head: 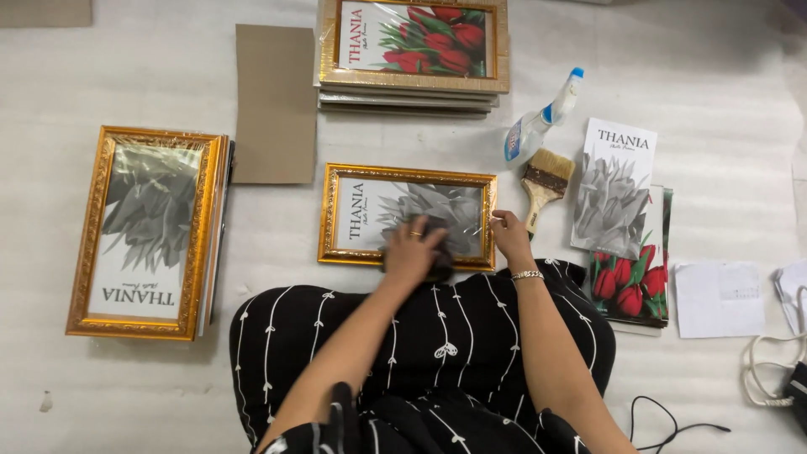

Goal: Cleaning a picture frame by brushing off dust, applying spray cleaner, and wiping the glass surface.

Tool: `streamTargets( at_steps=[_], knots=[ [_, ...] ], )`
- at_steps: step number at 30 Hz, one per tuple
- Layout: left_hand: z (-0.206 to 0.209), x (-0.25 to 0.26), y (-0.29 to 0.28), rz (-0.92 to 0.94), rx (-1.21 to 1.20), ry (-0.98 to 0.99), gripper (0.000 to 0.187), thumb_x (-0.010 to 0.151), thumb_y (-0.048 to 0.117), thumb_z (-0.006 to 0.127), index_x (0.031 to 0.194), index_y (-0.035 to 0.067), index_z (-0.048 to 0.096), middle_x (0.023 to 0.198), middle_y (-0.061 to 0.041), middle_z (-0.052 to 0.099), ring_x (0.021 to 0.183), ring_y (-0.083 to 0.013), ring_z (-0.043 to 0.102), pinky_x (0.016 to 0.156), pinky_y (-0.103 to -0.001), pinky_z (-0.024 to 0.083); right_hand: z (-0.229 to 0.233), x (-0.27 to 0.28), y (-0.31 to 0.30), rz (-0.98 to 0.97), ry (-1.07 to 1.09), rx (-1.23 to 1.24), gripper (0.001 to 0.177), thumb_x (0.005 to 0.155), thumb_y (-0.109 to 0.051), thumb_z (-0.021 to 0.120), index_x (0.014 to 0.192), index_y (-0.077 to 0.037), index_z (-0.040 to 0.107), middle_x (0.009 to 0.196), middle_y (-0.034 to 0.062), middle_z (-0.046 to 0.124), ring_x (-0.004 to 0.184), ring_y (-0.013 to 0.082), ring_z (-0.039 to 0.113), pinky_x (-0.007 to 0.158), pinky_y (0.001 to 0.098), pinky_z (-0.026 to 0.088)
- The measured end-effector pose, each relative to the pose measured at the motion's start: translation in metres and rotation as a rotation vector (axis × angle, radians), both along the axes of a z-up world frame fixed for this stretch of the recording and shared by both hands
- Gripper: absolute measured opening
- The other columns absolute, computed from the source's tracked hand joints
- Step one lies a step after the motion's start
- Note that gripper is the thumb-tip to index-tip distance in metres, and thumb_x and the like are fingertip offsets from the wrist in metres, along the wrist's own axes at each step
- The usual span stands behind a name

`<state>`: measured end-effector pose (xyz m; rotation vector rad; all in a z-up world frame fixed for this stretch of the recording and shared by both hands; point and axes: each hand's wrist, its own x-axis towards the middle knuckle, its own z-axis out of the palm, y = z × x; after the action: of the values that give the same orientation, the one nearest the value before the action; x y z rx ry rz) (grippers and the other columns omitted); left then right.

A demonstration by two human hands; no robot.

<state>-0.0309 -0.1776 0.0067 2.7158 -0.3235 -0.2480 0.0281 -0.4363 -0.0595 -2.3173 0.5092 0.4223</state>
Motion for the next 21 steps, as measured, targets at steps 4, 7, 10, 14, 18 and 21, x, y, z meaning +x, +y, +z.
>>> streamTargets(
  at_steps=[4, 7, 10, 14, 18, 21],
  knots=[
    [-0.054, 0.003, 0.091, 0.199, 0.168, -0.125, 0.058, 0.091, 0.029, 0.07, 0.142, 0.047, 0.052, 0.149, -0.013, 0.046, 0.126, -0.0457, 0.054, 0.096, -0.058, 0.049, 0.013, -0.001, 0.013, 0.012, -0.021, 0.009, 0.038, 0.094, -0.037, 0.06, 0.128, -0.022, 0.07, 0.11, 0.0075, 0.074, 0.109, 0.031, 0.068, 0.097, 0.0451, 0.053],
    [-0.075, 0.007, 0.123, 0.407, 0.343, -0.287, 0.071, 0.087, 0.031, 0.076, 0.149, 0.046, 0.044, 0.146, -0.016, 0.044, 0.121, -0.0455, 0.051, 0.089, -0.055, 0.047, 0.009, -0.001, 0.015, 0.03, -0.084, -0.071, 0.038, 0.094, -0.034, 0.064, 0.126, -0.016, 0.07, 0.113, 0.012, 0.068, 0.112, 0.0354, 0.066, 0.097, 0.0461, 0.053],
    [-0.06, 0.008, 0.096, 0.51, 0.177, -0.209, 0.058, 0.095, 0.022, 0.069, 0.149, 0.033, 0.05, 0.143, -0.023, 0.049, 0.122, -0.0508, 0.052, 0.09, -0.056, 0.051, 0.014, -0.003, 0.022, -0.005, -0.121, -0.067, 0.045, 0.093, -0.028, 0.066, 0.133, -0.006, 0.063, 0.112, 0.017, 0.063, 0.111, 0.0386, 0.065, 0.097, 0.047, 0.053],
    [0.023, 0.028, 0.014, 0.646, -0.32, 0.148, 0.062, 0.096, 0.043, 0.048, 0.15, 0.014, 0.042, 0.142, -0.031, 0.042, 0.119, -0.0528, 0.055, 0.087, -0.057, 0.06, 0.016, -0.001, 0.025, 0.022, -0.124, -0.087, 0.044, 0.095, -0.021, 0.06, 0.135, -0.003, 0.059, 0.113, 0.0166, 0.06, 0.112, 0.0396, 0.064, 0.094, 0.0496, 0.053],
    [-0.049, 0.032, -0.072, 0.17, -0.113, -0.308, 0.062, 0.083, 0.02, 0.078, 0.141, 0.026, 0.057, 0.13, -0.027, 0.056, 0.103, -0.0474, 0.063, 0.071, -0.049, 0.062, 0.032, -0.001, 0.024, 0.004, -0.065, -0.063, 0.045, 0.097, -0.015, 0.051, 0.141, -0.007, 0.054, 0.112, 0.0152, 0.063, 0.115, 0.039, 0.064, 0.097, 0.053, 0.051],
    [-0.094, 0.04, -0.131, 0.114, -0.14, -0.453, 0.062, 0.088, 0.015, 0.072, 0.145, 0.028, 0.051, 0.131, -0.026, 0.055, 0.102, -0.0459, 0.061, 0.067, -0.045, 0.06, 0.034, 0.002, 0.014, -0.039, -0.069, -0.068, 0.046, 0.098, -0.009, 0.045, 0.143, -0.004, 0.049, 0.113, 0.0194, 0.069, 0.116, 0.0423, 0.064, 0.098, 0.0568, 0.049]
  ],
)
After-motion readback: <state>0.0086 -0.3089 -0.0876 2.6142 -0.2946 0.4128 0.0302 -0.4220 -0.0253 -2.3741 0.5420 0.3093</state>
